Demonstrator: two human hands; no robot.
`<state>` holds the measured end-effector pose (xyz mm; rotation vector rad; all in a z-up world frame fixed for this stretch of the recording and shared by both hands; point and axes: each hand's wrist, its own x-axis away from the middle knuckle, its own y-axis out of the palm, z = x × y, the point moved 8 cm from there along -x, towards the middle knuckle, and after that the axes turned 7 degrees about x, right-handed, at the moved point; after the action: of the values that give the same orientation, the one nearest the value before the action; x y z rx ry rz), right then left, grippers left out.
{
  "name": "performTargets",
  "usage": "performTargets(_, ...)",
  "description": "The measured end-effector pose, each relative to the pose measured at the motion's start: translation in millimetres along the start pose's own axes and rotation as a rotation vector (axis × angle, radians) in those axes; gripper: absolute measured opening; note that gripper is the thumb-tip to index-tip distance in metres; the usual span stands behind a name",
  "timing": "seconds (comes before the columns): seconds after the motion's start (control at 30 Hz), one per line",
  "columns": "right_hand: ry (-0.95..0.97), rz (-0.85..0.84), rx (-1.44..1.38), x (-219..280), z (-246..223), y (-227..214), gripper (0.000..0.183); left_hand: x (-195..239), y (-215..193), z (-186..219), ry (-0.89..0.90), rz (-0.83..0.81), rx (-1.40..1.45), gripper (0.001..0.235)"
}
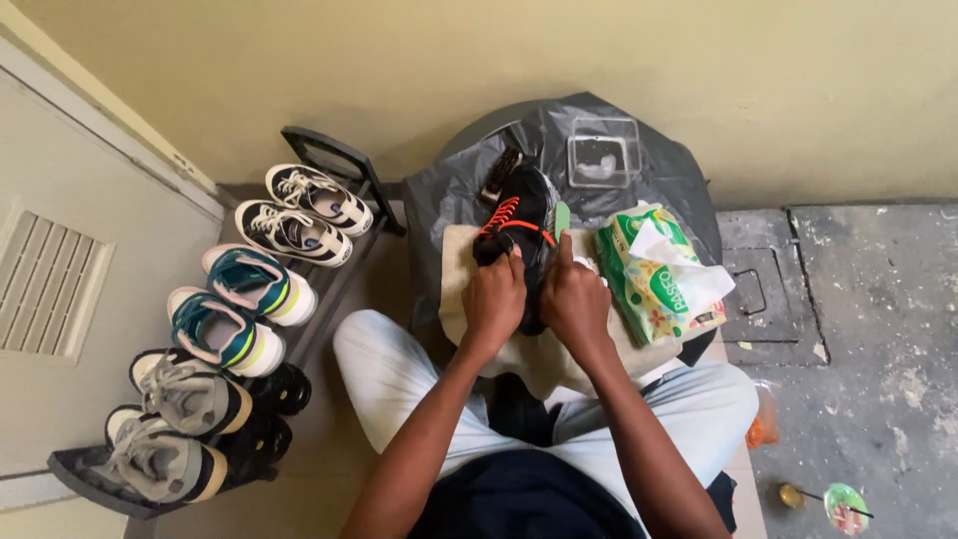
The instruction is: The person scrubs a black sneaker with orange laces using a green brush and a cloth, then wipes the shoe with a beige towel. The person turns the shoe to clean different sides and the sole, then inspects the shoe before placing it on a towel.
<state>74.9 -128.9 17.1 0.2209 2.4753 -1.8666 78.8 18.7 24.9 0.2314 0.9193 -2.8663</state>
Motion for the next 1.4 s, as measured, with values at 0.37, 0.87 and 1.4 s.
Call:
performTargets(0.37,-0.261,0.286,0.196,113,-7,-11,0.062,5,-1,7,-0.044,-0.005,-0.052,0.050)
performTargets(0.87,-0.179,0.196,0.094,107,3,-18,0.057,-1,0,12,-0.030,-0.010,-0.061,0.051)
performTargets(1.4,-0.012,-0.032,-0.060,-16,6,-29,0.050,18,0,-16,0.101,-0.347,0.157,0.069)
